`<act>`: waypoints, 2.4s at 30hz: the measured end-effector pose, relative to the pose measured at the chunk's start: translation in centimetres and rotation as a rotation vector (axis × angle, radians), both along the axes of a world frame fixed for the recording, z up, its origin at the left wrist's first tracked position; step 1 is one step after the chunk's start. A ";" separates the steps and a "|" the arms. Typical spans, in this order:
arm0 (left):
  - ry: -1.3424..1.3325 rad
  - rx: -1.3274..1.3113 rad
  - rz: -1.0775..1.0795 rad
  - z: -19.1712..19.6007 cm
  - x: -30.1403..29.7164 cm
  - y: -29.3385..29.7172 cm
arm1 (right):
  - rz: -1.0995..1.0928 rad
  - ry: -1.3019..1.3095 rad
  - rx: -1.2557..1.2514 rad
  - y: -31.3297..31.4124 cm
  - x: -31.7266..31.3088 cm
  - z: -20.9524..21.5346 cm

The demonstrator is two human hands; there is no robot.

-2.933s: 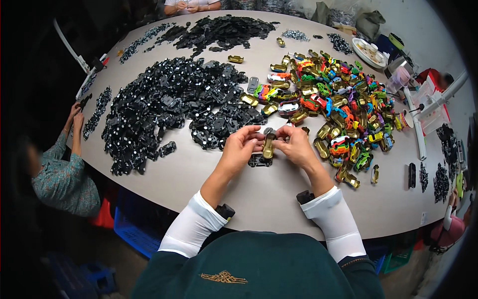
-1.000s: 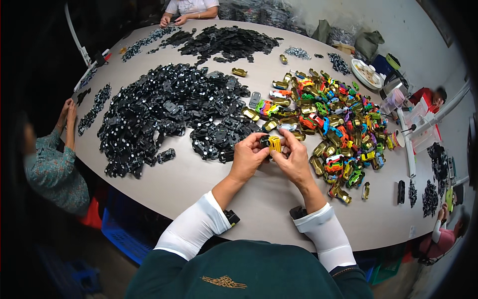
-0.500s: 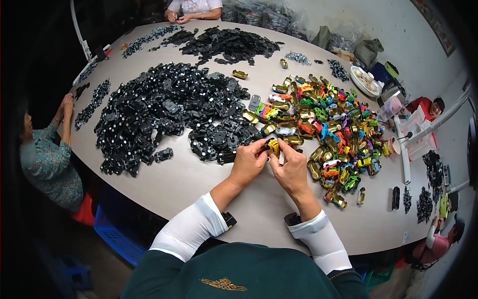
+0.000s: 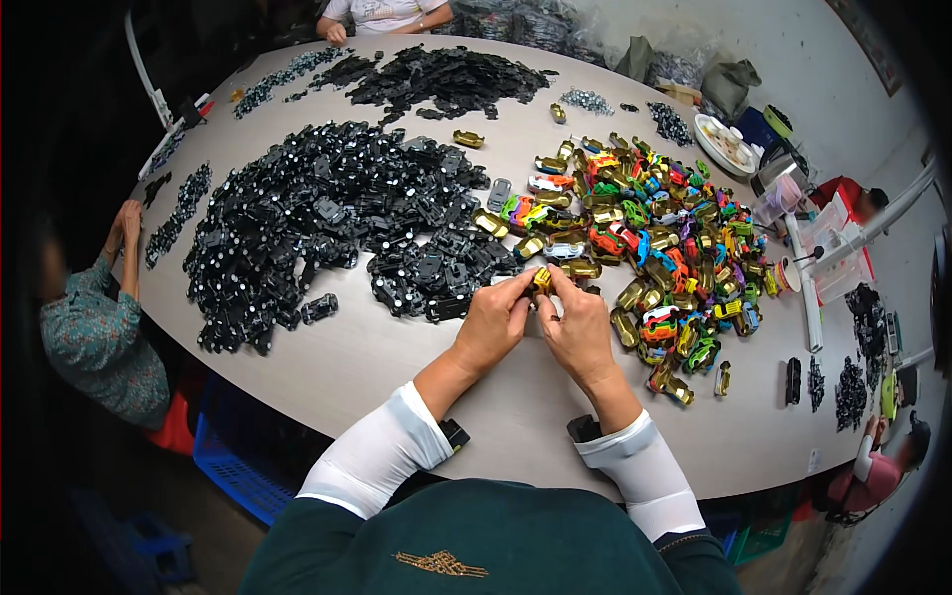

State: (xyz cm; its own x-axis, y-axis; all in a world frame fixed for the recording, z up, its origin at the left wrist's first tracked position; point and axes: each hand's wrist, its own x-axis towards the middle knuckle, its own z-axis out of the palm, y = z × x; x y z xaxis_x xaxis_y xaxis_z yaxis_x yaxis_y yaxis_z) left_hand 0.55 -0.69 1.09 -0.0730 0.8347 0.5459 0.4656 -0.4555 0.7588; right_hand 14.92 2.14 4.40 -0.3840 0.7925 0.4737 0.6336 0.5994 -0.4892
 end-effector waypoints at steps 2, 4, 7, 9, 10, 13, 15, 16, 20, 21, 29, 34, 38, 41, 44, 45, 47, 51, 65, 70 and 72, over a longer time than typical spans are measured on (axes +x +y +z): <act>-0.228 -0.136 -0.107 -0.6 -0.1 0.1 | -0.011 0.035 -0.004 -0.2 -0.2 0.5; -0.359 -0.217 -0.139 -0.9 -0.2 0.2 | 0.021 0.050 0.032 0.0 0.0 0.5; -0.512 -0.312 -0.116 -0.5 -0.3 0.5 | 0.131 0.120 0.120 0.4 0.1 0.3; -0.753 -0.444 -0.131 -0.7 -0.7 0.6 | 0.086 0.156 0.068 0.4 -0.1 0.5; -0.863 -0.390 -0.183 -0.7 -0.8 0.6 | -0.011 0.158 -0.018 0.1 -0.1 0.9; -1.053 -0.218 -0.219 0.1 0.0 0.7 | -0.092 0.347 -0.359 0.5 0.2 1.0; -0.879 -0.360 -0.258 0.0 -0.2 0.5 | -0.015 0.514 -0.457 1.4 0.5 -0.3; -0.889 -0.399 -0.285 0.2 -0.2 0.5 | 0.024 0.627 -0.382 1.4 0.6 -0.8; -0.965 -0.477 -0.336 0.4 -0.9 0.6 | 0.070 0.567 -0.378 -0.3 -0.1 2.7; -0.918 -0.464 -0.339 0.6 -0.8 0.5 | 0.059 0.469 -0.321 -0.2 0.0 2.4; -0.891 -0.467 -0.312 0.2 -0.4 0.2 | 0.036 0.273 -0.166 -0.5 -0.1 1.5; -0.815 -0.409 -0.213 0.1 0.3 0.1 | 0.062 0.204 -0.036 -0.1 -0.1 0.6; -0.676 -0.285 -0.238 -0.4 0.2 0.1 | 0.064 0.195 -0.025 0.0 -0.1 0.6; -0.400 -0.131 -0.224 0.6 0.2 -0.2 | 0.052 0.242 -0.056 0.1 0.1 0.7; -0.300 -0.107 -0.248 1.2 0.2 -0.4 | 0.078 0.324 -0.144 0.3 0.4 0.9; -0.300 -0.120 -0.264 1.3 0.2 -0.5 | 0.092 0.355 -0.182 0.3 0.5 0.9; -0.196 -0.079 -0.159 1.5 0.5 -0.6 | 0.169 0.644 -0.388 0.7 0.2 0.0; -0.446 -0.106 -0.111 1.2 0.8 -0.5 | 0.193 0.941 -0.850 1.2 0.8 0.7; -1.142 -0.364 -0.322 -0.9 -1.1 1.0 | 0.187 1.053 -1.047 1.0 0.5 -0.1; -1.305 -0.360 -0.363 0.5 -1.6 0.7 | 0.043 0.760 -1.137 1.3 0.9 1.2; -1.362 -0.362 -0.417 0.2 -1.9 1.0 | 0.050 0.830 -1.240 1.6 1.3 1.2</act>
